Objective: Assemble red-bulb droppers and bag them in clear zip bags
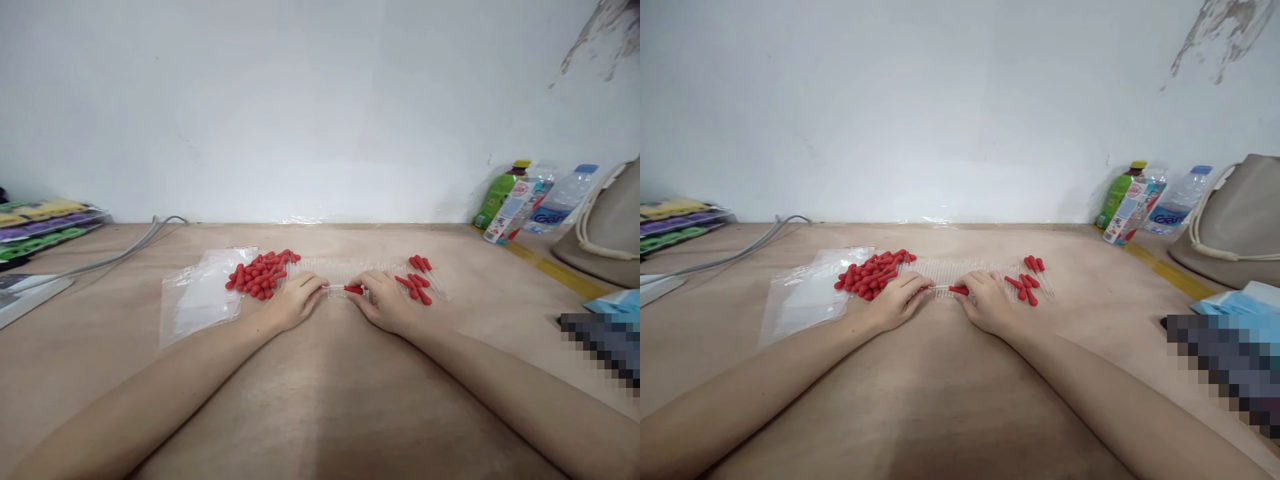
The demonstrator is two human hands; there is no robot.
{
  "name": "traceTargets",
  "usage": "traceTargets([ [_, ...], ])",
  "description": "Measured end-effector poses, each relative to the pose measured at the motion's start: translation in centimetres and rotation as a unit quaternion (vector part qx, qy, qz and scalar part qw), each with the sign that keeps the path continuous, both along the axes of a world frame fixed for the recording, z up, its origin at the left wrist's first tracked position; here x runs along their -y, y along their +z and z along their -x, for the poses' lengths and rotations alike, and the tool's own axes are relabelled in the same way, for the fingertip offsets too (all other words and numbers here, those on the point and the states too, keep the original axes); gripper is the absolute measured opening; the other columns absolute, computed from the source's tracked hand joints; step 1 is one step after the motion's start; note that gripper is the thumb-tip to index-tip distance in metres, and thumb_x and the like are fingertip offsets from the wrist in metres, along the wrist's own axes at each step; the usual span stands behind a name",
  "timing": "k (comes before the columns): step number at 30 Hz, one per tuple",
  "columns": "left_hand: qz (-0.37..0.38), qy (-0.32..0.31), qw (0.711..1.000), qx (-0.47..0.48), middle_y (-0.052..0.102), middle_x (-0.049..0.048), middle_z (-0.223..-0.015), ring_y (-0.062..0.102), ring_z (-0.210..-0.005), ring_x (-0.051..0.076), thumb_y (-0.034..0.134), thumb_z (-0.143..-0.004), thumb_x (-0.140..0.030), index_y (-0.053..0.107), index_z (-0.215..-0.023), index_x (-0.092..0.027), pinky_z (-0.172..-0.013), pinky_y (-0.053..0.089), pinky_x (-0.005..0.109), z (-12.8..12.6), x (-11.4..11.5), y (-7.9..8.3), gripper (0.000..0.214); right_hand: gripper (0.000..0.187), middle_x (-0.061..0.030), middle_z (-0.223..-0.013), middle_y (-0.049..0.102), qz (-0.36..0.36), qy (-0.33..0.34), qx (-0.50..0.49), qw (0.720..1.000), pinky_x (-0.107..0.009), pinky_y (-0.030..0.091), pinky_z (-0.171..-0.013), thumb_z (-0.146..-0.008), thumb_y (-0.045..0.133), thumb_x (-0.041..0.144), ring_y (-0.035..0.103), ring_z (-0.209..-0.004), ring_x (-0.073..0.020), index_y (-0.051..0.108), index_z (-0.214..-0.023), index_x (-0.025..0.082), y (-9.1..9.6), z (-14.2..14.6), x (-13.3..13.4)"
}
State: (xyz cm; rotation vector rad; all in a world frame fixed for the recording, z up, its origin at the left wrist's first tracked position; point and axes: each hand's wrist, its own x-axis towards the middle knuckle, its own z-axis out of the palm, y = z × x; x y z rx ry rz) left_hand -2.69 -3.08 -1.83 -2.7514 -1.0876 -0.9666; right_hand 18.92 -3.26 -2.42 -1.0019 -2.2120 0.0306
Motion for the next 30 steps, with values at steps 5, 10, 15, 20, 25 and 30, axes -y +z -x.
traceTargets([
  [5, -0.005, -0.011, 1.000, -0.006, 0.058, 0.0061, -0.089, 0.055, -0.084, 0.016, 0.039, -0.089, -0.022, 0.055, -0.097, -0.017, -0.074, 0.045, 0.028, -0.01, 0.10, 0.01, 0.018, 0.005, -0.0020, -0.081, 0.062, 0.003, 0.020, -0.012, 1.000, -0.032, 0.035, -0.072, -0.081, 0.052, 0.023, 0.054, -0.080, -0.0165, 0.054, -0.083, 0.019, 0.06, -0.12, 0.02],
  [10, -0.027, -0.027, 0.999, -0.028, 0.059, 0.0070, -0.090, 0.056, -0.084, 0.016, 0.040, -0.089, -0.022, 0.056, -0.100, -0.017, -0.073, 0.047, 0.028, 0.26, 0.02, -0.23, 0.021, 0.005, -0.0027, -0.079, 0.059, 0.036, 0.067, -0.054, 0.996, -0.028, 0.042, -0.064, -0.081, 0.050, 0.022, 0.054, -0.072, -0.0139, 0.053, -0.084, 0.019, 0.00, -0.15, -0.01],
  [15, -0.057, -0.065, 0.995, -0.043, 0.060, 0.0077, -0.091, 0.056, -0.084, 0.015, 0.038, -0.087, -0.015, 0.056, -0.104, -0.016, -0.072, 0.048, 0.027, 0.55, -0.18, -0.47, 0.024, 0.010, -0.0046, -0.080, 0.058, 0.009, 0.118, -0.057, 0.991, -0.027, 0.045, -0.062, -0.083, 0.047, 0.024, 0.054, -0.070, -0.0132, 0.055, -0.084, 0.018, -0.10, -0.11, -0.11],
  [20, -0.085, -0.099, 0.991, -0.036, 0.061, 0.0089, -0.090, 0.057, -0.081, 0.015, 0.036, -0.086, -0.010, 0.056, -0.105, -0.014, -0.070, 0.050, 0.027, 0.41, -0.02, -0.28, 0.028, 0.012, -0.0052, -0.079, 0.058, -0.013, 0.146, -0.083, 0.986, -0.026, 0.046, -0.062, -0.085, 0.045, 0.023, 0.054, -0.070, -0.0129, 0.056, -0.085, 0.018, -0.15, -0.13, 0.04],
  [25, -0.087, -0.107, 0.989, -0.047, 0.062, 0.0089, -0.090, 0.058, -0.081, 0.015, 0.034, -0.086, -0.009, 0.056, -0.108, -0.016, -0.069, 0.050, 0.027, 0.30, 0.21, -0.02, 0.032, 0.015, -0.0051, -0.078, 0.058, -0.037, 0.157, -0.086, 0.983, -0.028, 0.046, -0.064, -0.086, 0.042, 0.023, 0.054, -0.072, -0.0141, 0.056, -0.087, 0.019, -0.52, -0.21, 0.11],
  [30, -0.108, -0.097, 0.985, -0.094, 0.063, 0.0082, -0.090, 0.057, -0.081, 0.016, 0.032, -0.087, -0.009, 0.055, -0.108, -0.016, -0.070, 0.050, 0.028, 0.47, 0.04, -0.08, 0.032, 0.016, -0.0057, -0.077, 0.058, -0.066, 0.141, -0.033, 0.987, -0.029, 0.044, -0.065, -0.086, 0.043, 0.024, 0.052, -0.071, -0.0151, 0.058, -0.087, 0.018, -0.61, -0.27, 0.02],
])
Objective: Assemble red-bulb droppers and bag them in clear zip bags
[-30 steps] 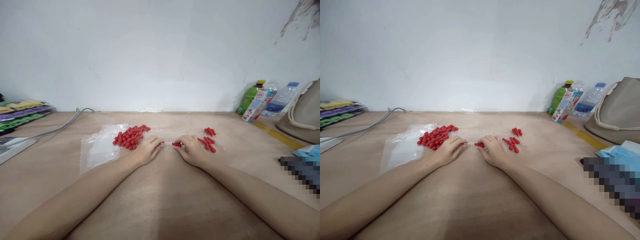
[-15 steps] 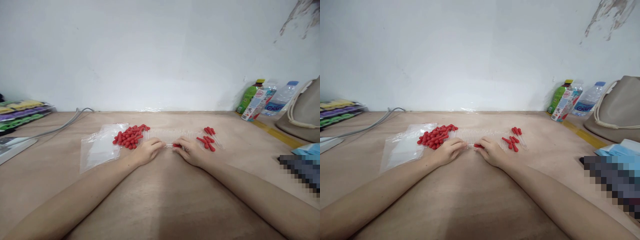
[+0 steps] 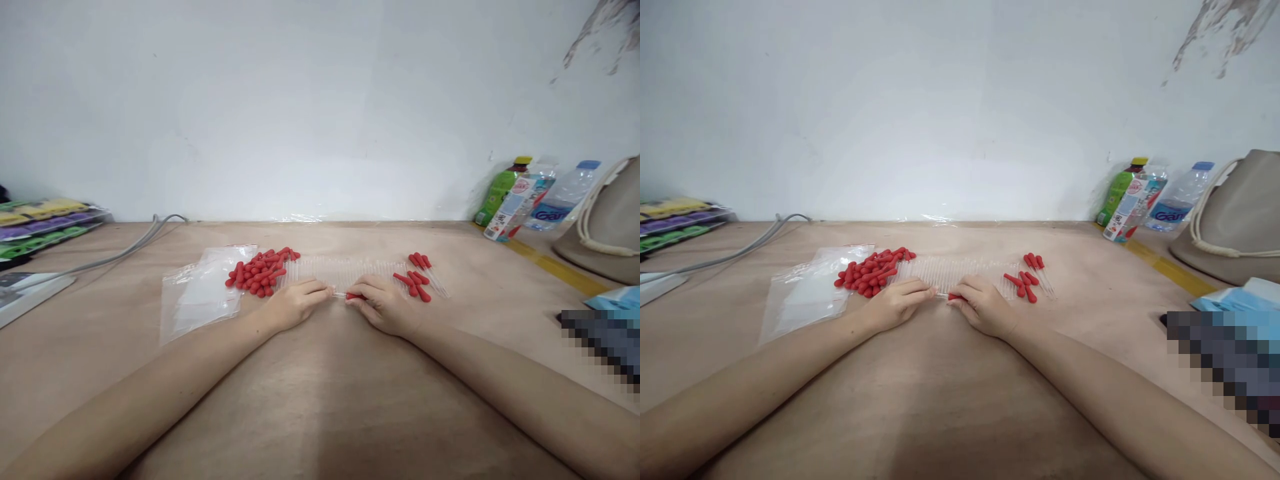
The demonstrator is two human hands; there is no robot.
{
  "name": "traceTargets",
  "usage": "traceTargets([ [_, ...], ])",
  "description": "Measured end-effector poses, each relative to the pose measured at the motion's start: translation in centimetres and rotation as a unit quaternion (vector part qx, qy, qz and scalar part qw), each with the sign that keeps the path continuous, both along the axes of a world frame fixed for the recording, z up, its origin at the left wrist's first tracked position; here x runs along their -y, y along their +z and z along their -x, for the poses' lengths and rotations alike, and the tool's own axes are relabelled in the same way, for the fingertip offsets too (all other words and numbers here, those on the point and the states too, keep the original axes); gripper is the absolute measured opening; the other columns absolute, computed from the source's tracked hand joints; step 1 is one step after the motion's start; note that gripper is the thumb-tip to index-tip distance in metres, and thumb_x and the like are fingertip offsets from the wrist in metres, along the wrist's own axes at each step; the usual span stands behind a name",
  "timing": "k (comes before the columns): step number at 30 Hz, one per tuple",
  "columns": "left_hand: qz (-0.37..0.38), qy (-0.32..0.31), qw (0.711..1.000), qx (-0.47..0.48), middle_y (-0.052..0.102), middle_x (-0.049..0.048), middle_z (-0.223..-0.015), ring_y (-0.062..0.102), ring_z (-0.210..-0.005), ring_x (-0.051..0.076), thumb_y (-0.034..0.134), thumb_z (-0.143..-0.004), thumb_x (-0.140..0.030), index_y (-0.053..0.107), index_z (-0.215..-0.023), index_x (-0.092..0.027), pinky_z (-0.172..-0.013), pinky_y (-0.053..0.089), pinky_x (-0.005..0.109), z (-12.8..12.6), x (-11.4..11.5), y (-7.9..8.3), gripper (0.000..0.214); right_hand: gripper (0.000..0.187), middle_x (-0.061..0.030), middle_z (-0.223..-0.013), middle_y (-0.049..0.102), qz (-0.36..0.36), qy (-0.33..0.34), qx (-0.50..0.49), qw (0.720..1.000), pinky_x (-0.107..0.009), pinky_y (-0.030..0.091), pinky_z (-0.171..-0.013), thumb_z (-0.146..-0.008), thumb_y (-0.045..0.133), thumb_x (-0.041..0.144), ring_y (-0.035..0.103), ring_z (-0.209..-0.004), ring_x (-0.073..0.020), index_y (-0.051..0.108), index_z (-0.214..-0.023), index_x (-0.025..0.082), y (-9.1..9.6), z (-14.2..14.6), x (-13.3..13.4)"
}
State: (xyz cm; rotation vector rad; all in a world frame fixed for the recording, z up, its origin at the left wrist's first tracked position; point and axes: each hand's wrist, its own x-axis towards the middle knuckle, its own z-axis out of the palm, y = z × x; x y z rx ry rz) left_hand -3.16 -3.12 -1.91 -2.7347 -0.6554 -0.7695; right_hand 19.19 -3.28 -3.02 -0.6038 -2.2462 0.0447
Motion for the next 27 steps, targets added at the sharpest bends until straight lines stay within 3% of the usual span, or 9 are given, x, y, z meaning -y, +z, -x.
traceTargets([
  [12, -0.087, 0.033, 0.991, -0.095, 0.061, 0.0066, -0.078, 0.054, -0.073, 0.016, 0.028, -0.091, -0.013, 0.055, -0.101, -0.013, -0.066, 0.047, 0.028, -0.9, 0.7, 0.6, 0.028, 0.021, -0.0045, -0.068, 0.055, -0.057, -0.062, 0.096, 0.992, -0.029, 0.035, -0.062, -0.086, 0.042, 0.027, 0.048, -0.065, -0.0150, 0.059, -0.080, 0.016, 0.1, 0.0, 0.1],
  [21, -0.024, 0.046, 0.996, 0.071, 0.061, 0.0067, -0.084, 0.055, -0.078, 0.015, 0.043, -0.088, -0.020, 0.057, -0.098, -0.014, -0.070, 0.048, 0.027, -0.8, 0.0, -0.4, 0.018, 0.013, -0.0055, -0.078, 0.061, -0.028, -0.046, 0.036, 0.998, -0.030, 0.039, -0.069, -0.083, 0.050, 0.026, 0.054, -0.073, -0.0154, 0.059, -0.086, 0.016, 0.2, -0.6, -1.1],
  [27, 0.003, 0.053, 0.995, 0.086, 0.062, 0.0063, -0.081, 0.057, -0.074, 0.015, 0.046, -0.087, -0.023, 0.059, -0.092, -0.014, -0.067, 0.048, 0.026, -0.7, 0.0, -0.6, 0.017, 0.009, -0.0048, -0.074, 0.063, 0.008, -0.034, 0.011, 0.999, -0.028, 0.043, -0.067, -0.081, 0.053, 0.022, 0.056, -0.070, -0.0146, 0.060, -0.083, 0.016, 0.3, -0.8, -1.1],
])
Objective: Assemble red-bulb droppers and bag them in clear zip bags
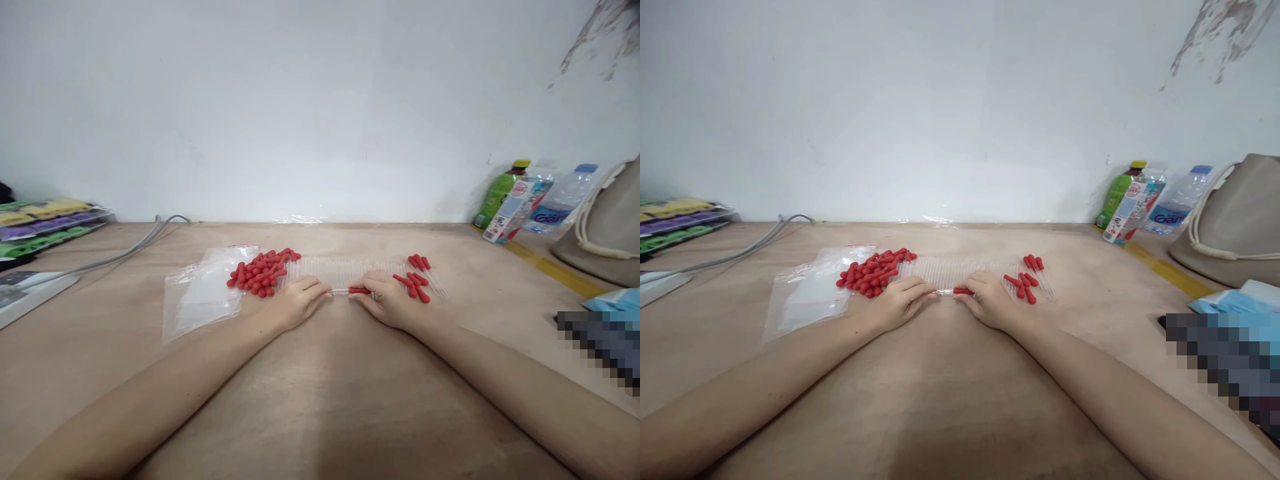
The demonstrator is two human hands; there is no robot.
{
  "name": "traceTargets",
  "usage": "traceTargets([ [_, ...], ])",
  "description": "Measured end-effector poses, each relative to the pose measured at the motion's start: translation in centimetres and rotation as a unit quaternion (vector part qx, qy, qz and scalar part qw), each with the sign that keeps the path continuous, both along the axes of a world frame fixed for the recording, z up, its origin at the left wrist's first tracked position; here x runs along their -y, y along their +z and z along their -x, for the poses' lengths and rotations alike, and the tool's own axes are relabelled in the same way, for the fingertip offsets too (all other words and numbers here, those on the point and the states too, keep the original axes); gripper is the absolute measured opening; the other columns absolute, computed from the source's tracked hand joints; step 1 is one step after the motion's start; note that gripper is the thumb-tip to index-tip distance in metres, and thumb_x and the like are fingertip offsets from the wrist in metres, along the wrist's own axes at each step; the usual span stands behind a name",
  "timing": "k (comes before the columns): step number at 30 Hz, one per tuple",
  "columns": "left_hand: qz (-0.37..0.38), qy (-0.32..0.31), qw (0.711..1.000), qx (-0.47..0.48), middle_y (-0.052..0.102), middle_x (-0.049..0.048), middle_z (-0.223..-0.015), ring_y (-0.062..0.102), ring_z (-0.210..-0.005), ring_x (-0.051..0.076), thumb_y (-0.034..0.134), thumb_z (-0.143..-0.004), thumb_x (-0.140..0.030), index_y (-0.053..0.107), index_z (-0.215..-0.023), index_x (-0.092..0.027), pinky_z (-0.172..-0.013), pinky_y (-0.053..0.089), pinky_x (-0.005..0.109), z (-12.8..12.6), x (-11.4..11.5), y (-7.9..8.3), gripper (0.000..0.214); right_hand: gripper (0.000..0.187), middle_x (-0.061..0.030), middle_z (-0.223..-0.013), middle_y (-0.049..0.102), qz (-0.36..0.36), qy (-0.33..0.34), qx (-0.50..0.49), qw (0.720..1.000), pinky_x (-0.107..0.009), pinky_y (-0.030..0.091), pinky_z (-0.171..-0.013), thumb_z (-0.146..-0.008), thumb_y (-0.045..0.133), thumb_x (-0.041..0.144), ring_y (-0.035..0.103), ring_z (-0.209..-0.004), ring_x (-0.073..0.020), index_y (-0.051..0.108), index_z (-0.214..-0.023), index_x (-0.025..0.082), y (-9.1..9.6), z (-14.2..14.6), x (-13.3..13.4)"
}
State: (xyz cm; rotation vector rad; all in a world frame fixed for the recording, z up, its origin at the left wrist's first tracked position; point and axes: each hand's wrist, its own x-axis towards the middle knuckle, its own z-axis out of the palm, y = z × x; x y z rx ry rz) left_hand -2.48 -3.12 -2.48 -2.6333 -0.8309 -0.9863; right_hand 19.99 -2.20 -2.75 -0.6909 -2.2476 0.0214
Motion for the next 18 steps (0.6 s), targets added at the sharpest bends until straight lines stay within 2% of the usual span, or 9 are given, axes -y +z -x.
traceTargets([
  [7, 0.002, -0.018, 1.000, 0.024, 0.061, 0.0064, -0.075, 0.056, -0.068, 0.014, 0.046, -0.087, -0.022, 0.060, -0.090, -0.013, -0.062, 0.047, 0.024, -0.04, 0.30, -0.08, 0.017, 0.011, -0.0047, -0.073, 0.062, 0.026, 0.021, 0.002, 0.999, -0.025, 0.044, -0.059, -0.082, 0.049, 0.022, 0.056, -0.066, -0.0132, 0.059, -0.082, 0.017, 0.54, 0.53, 1.01],
  [18, 0.000, -0.030, 1.000, 0.005, 0.060, 0.0058, -0.075, 0.056, -0.067, 0.013, 0.044, -0.087, -0.023, 0.059, -0.090, -0.014, -0.061, 0.047, 0.023, -0.47, 0.51, -0.15, 0.018, 0.016, -0.0057, -0.071, 0.059, 0.003, 0.033, 0.036, 0.999, -0.025, 0.043, -0.060, -0.085, 0.046, 0.026, 0.053, -0.065, -0.0135, 0.058, -0.083, 0.015, -0.03, 0.91, 0.66],
])
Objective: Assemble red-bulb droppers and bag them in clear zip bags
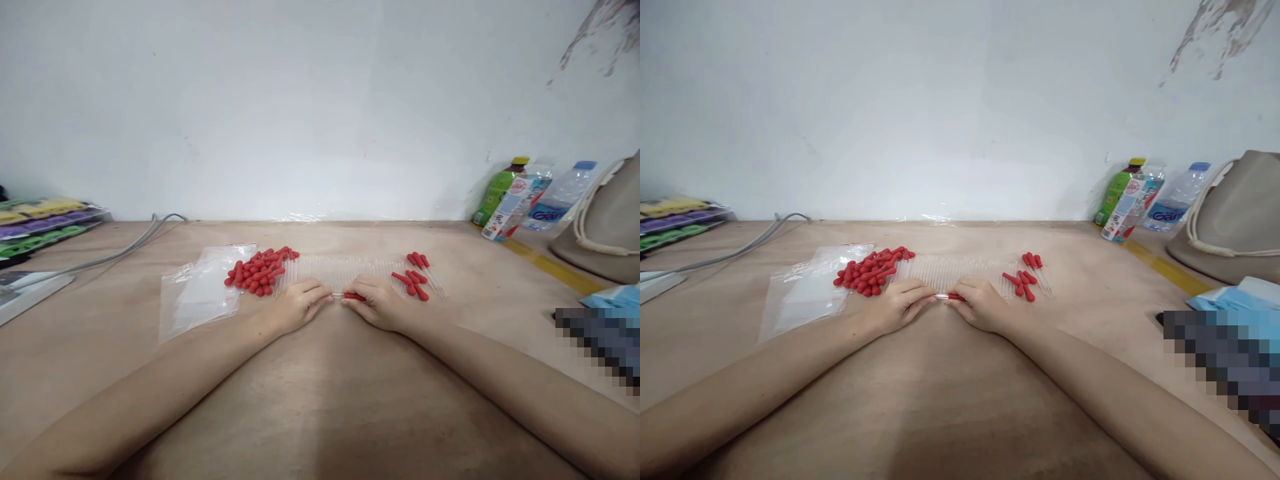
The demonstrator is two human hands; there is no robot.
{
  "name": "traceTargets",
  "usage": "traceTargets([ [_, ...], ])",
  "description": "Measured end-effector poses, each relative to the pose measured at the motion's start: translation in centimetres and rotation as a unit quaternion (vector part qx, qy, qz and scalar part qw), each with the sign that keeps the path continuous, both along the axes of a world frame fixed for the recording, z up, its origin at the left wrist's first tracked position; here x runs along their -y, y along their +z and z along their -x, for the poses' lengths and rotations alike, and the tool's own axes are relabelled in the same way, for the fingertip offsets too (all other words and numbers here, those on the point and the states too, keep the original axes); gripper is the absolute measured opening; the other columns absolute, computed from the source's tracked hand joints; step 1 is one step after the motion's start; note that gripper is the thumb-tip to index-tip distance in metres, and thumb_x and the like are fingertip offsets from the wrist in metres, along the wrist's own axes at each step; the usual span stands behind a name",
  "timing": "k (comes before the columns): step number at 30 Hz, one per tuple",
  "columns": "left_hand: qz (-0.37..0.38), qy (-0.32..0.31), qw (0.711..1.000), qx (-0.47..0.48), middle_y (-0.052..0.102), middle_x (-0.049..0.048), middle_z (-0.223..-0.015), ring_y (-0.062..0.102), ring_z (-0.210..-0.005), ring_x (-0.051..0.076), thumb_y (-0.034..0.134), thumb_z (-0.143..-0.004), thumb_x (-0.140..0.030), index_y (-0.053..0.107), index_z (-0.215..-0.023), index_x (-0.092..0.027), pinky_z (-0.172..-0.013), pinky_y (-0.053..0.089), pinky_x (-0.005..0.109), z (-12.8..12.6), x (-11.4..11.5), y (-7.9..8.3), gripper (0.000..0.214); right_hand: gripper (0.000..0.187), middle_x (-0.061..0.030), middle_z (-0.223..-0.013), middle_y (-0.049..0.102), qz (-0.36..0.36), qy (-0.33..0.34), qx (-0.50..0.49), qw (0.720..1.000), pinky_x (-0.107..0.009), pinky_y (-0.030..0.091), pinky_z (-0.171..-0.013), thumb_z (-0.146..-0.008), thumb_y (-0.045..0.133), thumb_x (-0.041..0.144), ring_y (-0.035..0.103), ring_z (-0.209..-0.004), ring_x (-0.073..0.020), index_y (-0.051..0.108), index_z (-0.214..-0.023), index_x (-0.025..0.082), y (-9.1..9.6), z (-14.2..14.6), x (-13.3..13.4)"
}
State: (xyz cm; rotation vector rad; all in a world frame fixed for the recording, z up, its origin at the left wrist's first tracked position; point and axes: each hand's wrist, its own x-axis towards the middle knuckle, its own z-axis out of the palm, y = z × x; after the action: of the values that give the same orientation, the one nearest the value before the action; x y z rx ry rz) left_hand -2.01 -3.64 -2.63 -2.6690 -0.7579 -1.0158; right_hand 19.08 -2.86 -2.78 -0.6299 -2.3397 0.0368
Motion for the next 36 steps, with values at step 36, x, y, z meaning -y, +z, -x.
traceTargets([
  [36, 0.107, 0.049, 0.993, 0.010, 0.061, 0.0070, -0.085, 0.055, -0.082, 0.018, 0.048, -0.084, -0.027, 0.058, -0.096, -0.016, -0.074, 0.045, 0.031, -0.2, 0.1, 0.8, 0.020, 0.028, -0.0033, -0.063, 0.057, 0.182, -0.425, 0.050, 0.885, -0.026, 0.036, -0.053, -0.077, 0.044, 0.040, 0.052, -0.057, -0.0162, 0.057, -0.088, 0.017, 2.1, -14.1, -7.9],
])
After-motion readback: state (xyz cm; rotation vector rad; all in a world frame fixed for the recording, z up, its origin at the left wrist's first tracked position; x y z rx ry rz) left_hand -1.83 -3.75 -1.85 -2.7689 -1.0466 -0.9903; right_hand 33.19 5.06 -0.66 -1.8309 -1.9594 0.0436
